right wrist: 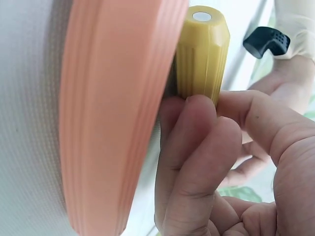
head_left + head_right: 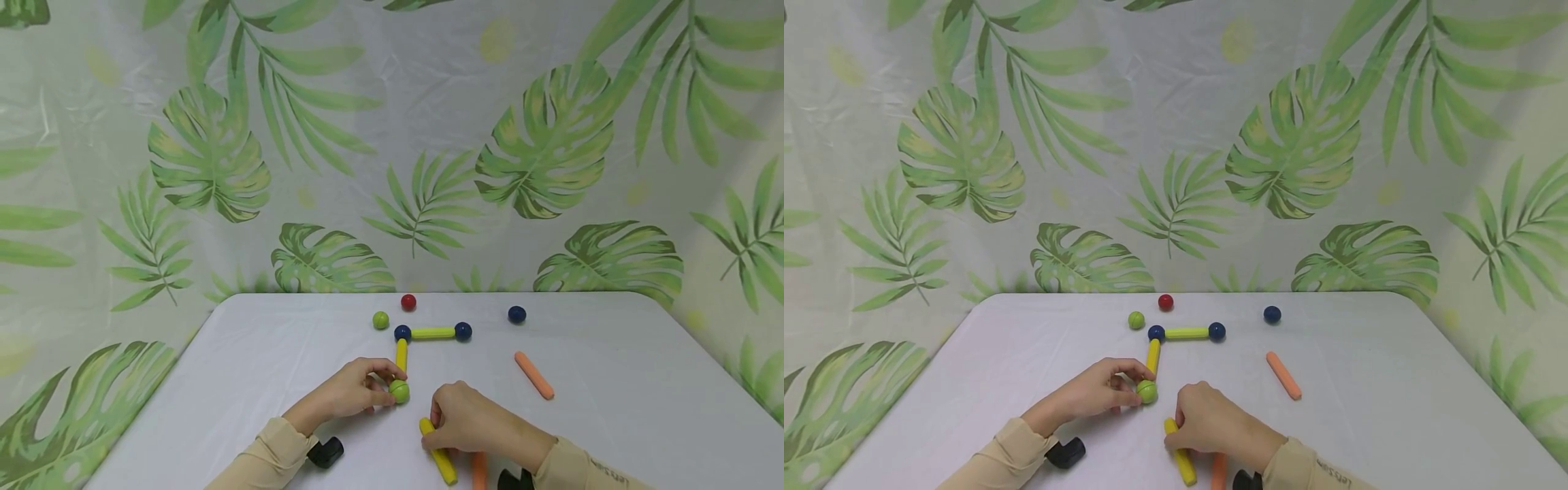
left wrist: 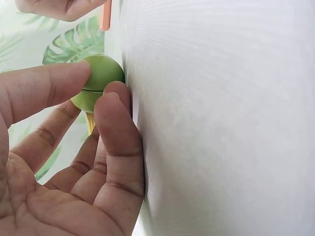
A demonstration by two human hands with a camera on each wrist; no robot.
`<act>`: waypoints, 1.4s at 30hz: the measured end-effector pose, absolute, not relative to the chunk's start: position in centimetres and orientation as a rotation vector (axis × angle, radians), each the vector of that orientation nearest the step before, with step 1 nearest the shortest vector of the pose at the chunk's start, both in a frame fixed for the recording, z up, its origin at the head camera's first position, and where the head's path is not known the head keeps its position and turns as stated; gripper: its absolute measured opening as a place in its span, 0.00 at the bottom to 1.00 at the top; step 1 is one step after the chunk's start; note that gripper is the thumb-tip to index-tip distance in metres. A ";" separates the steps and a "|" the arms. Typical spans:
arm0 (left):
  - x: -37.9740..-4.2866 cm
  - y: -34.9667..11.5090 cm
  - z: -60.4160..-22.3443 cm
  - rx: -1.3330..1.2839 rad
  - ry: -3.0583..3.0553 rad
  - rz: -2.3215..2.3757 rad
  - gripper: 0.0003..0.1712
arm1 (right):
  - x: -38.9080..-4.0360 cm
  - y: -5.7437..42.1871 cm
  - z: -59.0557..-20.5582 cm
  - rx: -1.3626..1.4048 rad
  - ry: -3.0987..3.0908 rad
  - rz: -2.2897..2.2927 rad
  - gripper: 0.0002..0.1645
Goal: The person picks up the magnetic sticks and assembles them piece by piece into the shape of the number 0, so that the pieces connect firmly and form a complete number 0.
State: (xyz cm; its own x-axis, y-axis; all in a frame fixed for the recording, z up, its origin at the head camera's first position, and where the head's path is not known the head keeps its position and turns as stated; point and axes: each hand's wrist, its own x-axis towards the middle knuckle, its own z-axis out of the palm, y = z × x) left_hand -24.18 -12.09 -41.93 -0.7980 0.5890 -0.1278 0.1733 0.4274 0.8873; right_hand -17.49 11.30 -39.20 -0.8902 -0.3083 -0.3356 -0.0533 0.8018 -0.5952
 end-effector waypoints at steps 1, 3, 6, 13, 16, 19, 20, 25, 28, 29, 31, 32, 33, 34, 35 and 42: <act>-24.2 -12.1 -42.0 0.651 2.264 1.331 0.19 | -17.5 11.3 -39.2 -0.268 2.559 -0.842 0.18; -24.3 -12.1 -42.0 0.654 2.266 1.324 0.19 | -17.6 11.4 -39.3 -0.265 2.548 -0.865 0.17; -24.4 -12.2 -41.9 0.653 2.263 1.320 0.19 | -17.7 11.5 -39.4 -0.272 2.532 -0.909 0.17; -24.4 -12.2 -41.8 0.659 2.250 1.323 0.19 | -17.8 11.3 -39.7 -0.305 2.472 -1.003 0.15; -24.5 -12.3 -41.9 0.673 2.248 1.325 0.19 | -17.9 11.1 -39.8 -0.277 2.449 -1.013 0.15; -24.5 -12.3 -42.0 0.678 2.245 1.328 0.18 | -18.0 10.8 -40.0 -0.248 2.422 -1.036 0.15; -24.5 -12.3 -42.1 0.679 2.245 1.329 0.18 | -18.1 10.8 -40.0 -0.240 2.412 -1.047 0.15; -24.7 -12.3 -42.1 0.665 2.237 1.333 0.18 | -18.3 10.6 -40.4 -0.225 2.365 -1.110 0.15; -24.6 -12.3 -42.0 0.676 2.232 1.337 0.18 | -18.3 10.5 -40.6 -0.214 2.332 -1.160 0.15; -24.6 -12.3 -42.0 0.681 2.231 1.338 0.18 | -18.3 10.4 -40.6 -0.208 2.319 -1.179 0.15; -24.6 -12.4 -41.9 0.693 2.232 1.336 0.17 | -18.3 10.3 -40.7 -0.196 2.294 -1.222 0.15; -24.5 -12.4 -41.9 0.698 2.232 1.337 0.17 | -18.3 10.2 -40.7 -0.190 2.283 -1.242 0.15; -24.5 -12.4 -41.9 0.700 2.232 1.337 0.17 | -18.3 10.1 -40.7 -0.185 2.271 -1.262 0.14; -24.5 -12.4 -41.9 0.705 2.234 1.336 0.17 | -18.3 10.0 -40.8 -0.185 2.260 -1.279 0.14; -24.5 -12.4 -41.9 0.706 2.234 1.336 0.17 | -18.3 10.0 -40.8 -0.186 2.251 -1.293 0.14; -24.6 -12.5 -42.0 0.717 2.234 1.334 0.16 | -18.7 9.7 -41.3 -0.176 2.202 -1.314 0.13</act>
